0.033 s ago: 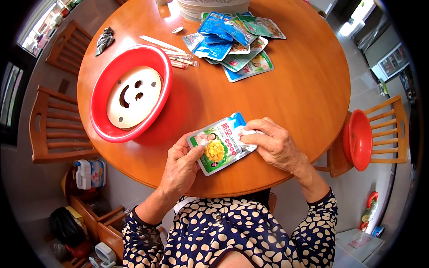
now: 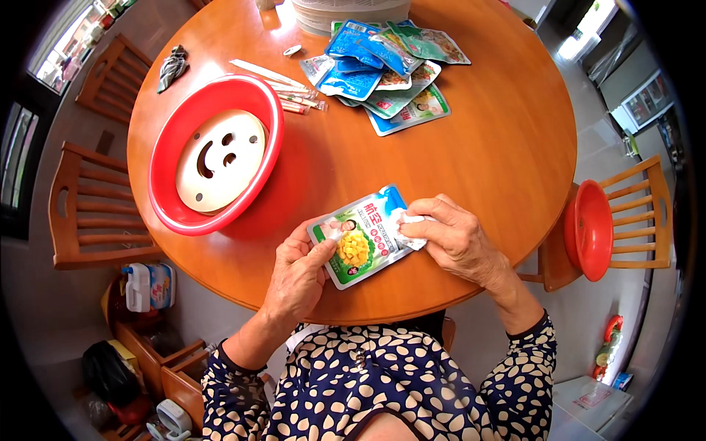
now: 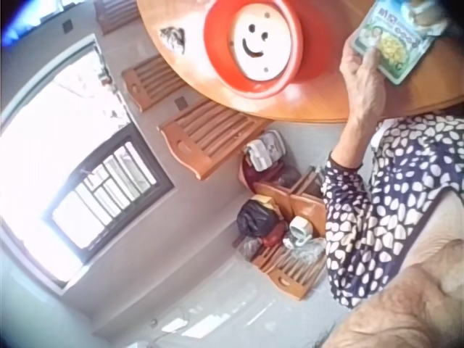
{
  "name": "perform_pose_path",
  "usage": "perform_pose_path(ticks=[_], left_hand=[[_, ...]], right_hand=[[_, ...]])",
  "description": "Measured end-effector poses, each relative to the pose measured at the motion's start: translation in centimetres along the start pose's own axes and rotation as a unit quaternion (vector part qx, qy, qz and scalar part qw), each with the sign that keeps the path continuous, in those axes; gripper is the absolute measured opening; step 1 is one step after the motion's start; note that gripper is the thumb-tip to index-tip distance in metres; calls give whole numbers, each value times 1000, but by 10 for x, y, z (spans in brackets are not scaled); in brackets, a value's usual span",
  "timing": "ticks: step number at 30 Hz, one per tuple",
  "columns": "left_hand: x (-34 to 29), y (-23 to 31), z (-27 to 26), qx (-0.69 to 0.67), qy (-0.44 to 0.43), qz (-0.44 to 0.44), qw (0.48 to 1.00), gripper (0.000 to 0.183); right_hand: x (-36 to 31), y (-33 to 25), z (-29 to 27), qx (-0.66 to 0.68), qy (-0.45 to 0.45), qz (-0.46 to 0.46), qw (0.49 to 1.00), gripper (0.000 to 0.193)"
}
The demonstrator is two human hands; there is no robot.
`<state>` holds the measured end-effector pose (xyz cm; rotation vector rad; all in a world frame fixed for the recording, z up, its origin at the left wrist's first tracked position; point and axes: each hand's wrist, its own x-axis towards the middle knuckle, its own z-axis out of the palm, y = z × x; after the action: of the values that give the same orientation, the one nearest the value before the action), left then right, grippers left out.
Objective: The person wipes the surface of small, sealed packets with a white tissue. They handle the packets one by one, wiping both sides before placing them into a red plastic bowl. The task involves repetitive wiping and sorting of the packets.
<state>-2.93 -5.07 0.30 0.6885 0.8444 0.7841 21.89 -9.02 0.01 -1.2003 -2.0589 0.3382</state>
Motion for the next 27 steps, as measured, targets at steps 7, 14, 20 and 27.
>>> perform_pose_path(ticks=[7, 14, 20, 27], left_hand=[[0, -3, -2, 13, -3, 15, 1000, 30], [0, -4, 0, 3, -7, 20, 1000, 29], [-1, -6, -2, 22, -7, 30, 999, 29], [0, -8, -3, 12, -13, 43, 999, 30]], right_hand=[[-7, -10, -24, -27, -77, 15, 997, 20], [-4, -11, -3, -36, 6, 31, 999, 30], [-15, -6, -19, -11, -68, 21, 997, 27], [0, -27, 16, 26, 9, -11, 1000, 22]])
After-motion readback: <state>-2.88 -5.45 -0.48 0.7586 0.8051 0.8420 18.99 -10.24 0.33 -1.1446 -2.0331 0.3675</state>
